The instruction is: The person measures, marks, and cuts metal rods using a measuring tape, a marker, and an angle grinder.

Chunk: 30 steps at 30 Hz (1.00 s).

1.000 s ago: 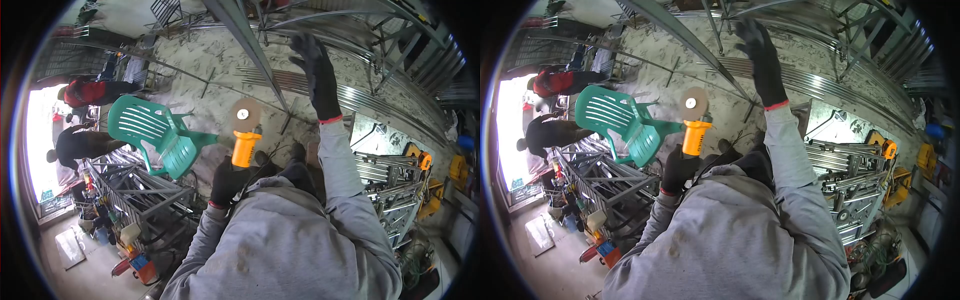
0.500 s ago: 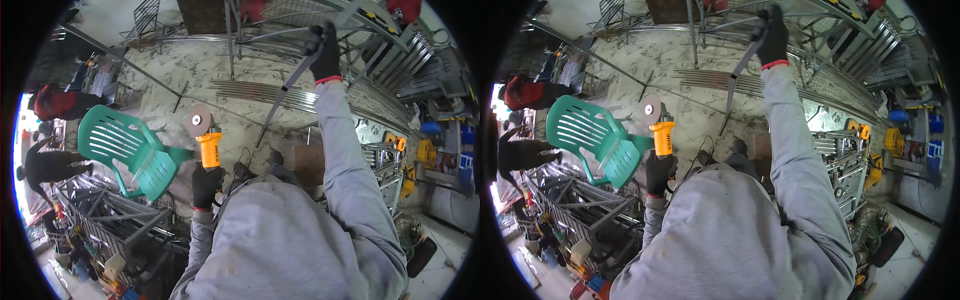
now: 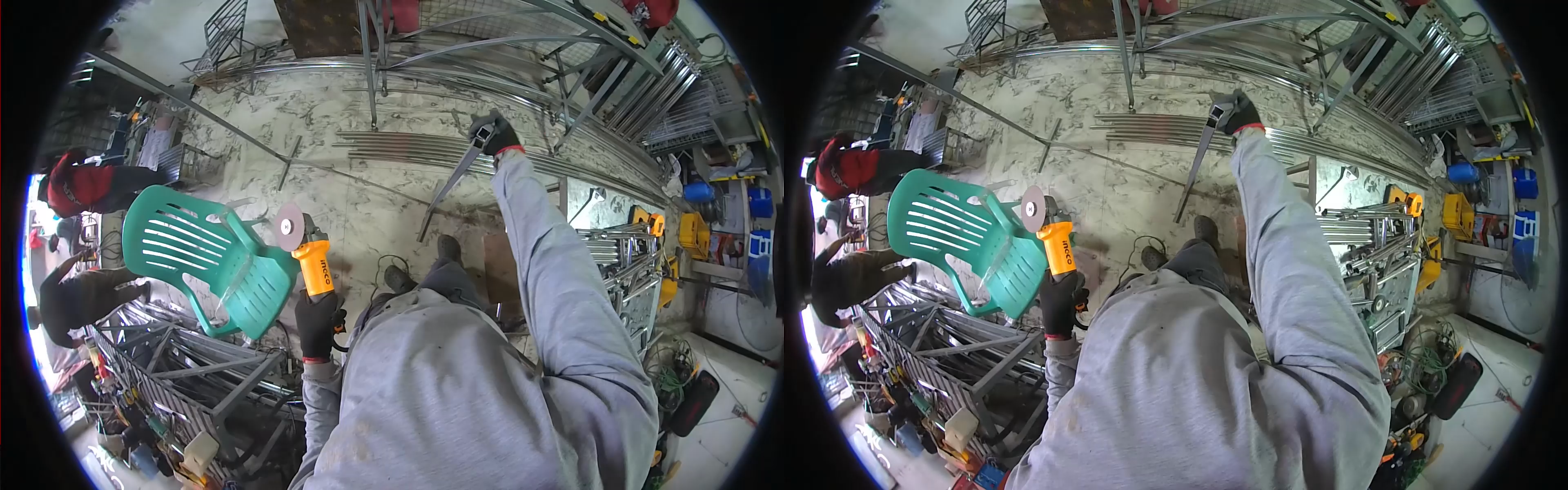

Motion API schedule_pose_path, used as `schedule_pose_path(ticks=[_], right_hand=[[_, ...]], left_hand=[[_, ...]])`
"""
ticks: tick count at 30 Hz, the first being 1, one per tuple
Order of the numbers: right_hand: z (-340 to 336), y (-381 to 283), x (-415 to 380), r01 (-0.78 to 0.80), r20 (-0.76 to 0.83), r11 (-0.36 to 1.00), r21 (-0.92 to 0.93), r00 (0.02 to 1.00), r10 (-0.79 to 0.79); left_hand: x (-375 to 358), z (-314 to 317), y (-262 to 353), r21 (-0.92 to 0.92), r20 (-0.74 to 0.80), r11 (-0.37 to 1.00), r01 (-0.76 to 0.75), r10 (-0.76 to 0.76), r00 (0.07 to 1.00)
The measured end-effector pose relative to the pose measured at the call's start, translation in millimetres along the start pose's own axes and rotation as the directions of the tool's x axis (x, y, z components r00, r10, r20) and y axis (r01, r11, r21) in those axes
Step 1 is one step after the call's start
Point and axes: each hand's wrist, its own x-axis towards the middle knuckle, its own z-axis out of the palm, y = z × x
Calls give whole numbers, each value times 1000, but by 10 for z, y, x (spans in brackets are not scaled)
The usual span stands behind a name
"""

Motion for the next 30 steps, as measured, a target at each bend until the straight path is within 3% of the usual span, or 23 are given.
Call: schedule_pose_path(ticks=[1, 3, 5, 7, 9, 10, 12, 13, 14, 16, 17, 20, 21, 23, 24, 26, 27, 28, 30], right_hand=[[327, -19, -149, -308, 77, 712, 631, 938, 338], [90, 304, -111, -198, -36, 920, 338, 974, 223], [-20, 386, -85, -262, 217, 623, 737, 965, 150], [-42, 253, -158, -26, -70, 763, 645, 993, 94], [132, -102, -331, 206, -396, 863, 461, 918, -8], [310, -352, -417, 217, -399, 860, 462, 917, -17], [749, -920, -671, 418, -445, 740, 528, 878, -178], [974, -1179, -783, 443, -458, 732, 518, 866, -200], [1202, -1405, -875, 518, -482, 741, 426, 824, -298], [1392, -1746, -1004, 640, -467, 742, 199, 728, -502], [1549, -1962, -1117, 653, -475, 748, 124, 700, -533], [1642, -2670, -1162, 644, -581, 708, -289, 470, -665], [1590, -2922, -1169, 486, -605, 687, -540, 343, -718], [960, -3256, -1141, 226, -579, 643, -731, 293, -761], [480, -3358, -1108, 58, -494, 526, -849, 266, -828], [121, -3457, -1391, -26, -463, 514, -857, 475, -748], [148, -3425, -1616, 41, -450, 643, -765, 681, -578], [27, -3335, -1761, -102, -326, 380, -919, 740, -588], [12, -3083, -1889, -185, -489, 541, -820, 719, -495]], left_hand=[[-36, 10, 29, 27, -23, 1000, 2, -2, 1000], [-79, 61, 71, -15, -43, 999, -43, 42, 998], [-121, 141, 125, -58, -63, 994, -96, 93, 994], [-170, 200, 180, -131, -78, 990, -49, 39, 996], [-143, 211, 123, -114, -71, 992, -45, 37, 997], [-108, 225, 80, -100, -58, 994, -36, 31, 998], [-74, 263, 10, -128, -37, 991, -46, 42, 998], [-37, 277, -42, -166, -30, 985, -55, 51, 998], [42, 254, -164, -111, -33, 990, -91, 88, 996], [14, 405, -85, -230, -73, 972, -54, 38, 997], [45, 434, -137, -264, -74, 964, -44, 25, 997], [57, 492, -81, -303, 51, 952, 37, -23, 998], [50, 525, -50, -281, 90, 958, 46, -22, 996], [27, 602, -2, -280, 46, 958, 58, -47, 998], [173, 504, -82, -288, 180, 951, 108, -57, 982], [320, 452, -259, -318, 239, 938, 136, -59, 969], [370, 447, -269, -372, 253, 916, 148, -54, 966], [215, 593, -133, -260, 128, 964, 56, -23, 991], [135, 680, -118, -237, 53, 971, 41, -29, 998]])
